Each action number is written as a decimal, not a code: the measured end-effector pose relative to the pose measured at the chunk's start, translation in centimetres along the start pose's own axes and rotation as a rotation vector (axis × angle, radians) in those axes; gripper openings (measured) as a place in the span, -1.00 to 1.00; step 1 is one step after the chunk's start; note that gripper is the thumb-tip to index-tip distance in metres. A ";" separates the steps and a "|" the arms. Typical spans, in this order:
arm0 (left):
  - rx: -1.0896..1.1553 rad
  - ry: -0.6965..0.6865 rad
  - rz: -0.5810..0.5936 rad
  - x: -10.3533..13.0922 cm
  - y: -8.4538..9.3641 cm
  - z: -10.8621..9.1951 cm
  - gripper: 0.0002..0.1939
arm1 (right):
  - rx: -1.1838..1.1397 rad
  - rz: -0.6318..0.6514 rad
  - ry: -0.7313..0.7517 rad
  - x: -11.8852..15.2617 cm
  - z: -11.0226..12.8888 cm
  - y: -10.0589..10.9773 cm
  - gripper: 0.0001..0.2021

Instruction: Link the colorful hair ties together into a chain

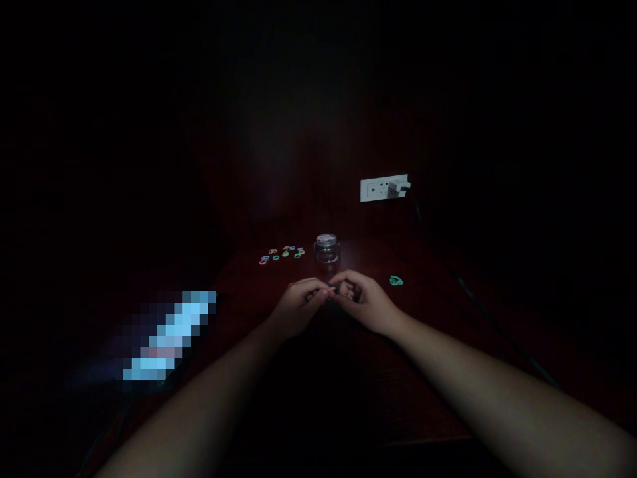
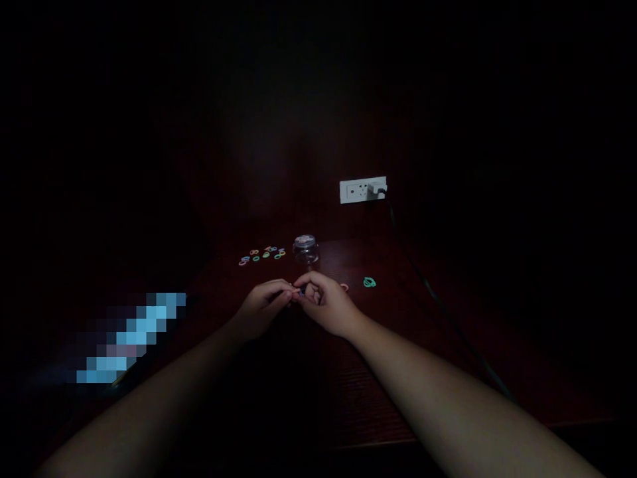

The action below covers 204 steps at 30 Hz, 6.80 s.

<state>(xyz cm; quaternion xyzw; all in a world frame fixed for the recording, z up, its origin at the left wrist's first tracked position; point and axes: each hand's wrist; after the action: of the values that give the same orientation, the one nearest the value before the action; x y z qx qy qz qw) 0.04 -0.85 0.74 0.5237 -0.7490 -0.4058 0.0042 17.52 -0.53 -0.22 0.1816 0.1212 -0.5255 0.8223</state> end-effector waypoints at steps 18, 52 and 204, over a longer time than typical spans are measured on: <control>0.065 0.017 -0.045 0.0 -0.1 -0.2 -0.72 | 0.021 -0.069 -0.077 0.2 0.3 0.2 -0.67; 0.321 0.204 -0.025 0.0 -0.7 0.2 -0.78 | 0.015 -0.119 -0.089 -0.2 -0.3 0.2 -0.75; 0.272 0.206 -0.077 0.0 -0.9 -0.2 -0.80 | 0.117 -0.037 -0.051 0.2 0.0 0.0 -0.78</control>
<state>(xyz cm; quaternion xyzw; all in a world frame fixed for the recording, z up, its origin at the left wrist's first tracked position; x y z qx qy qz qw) 0.85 -1.09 0.37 0.5866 -0.7720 -0.2446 -0.0054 17.60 -0.69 -0.31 0.2136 0.0725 -0.5514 0.8031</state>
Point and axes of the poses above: each hand's wrist, its own x-axis away from the middle knuckle, its own y-axis out of the back of the hand, z = x × y, and after that the axes turned 1 degree about -x, right-handed
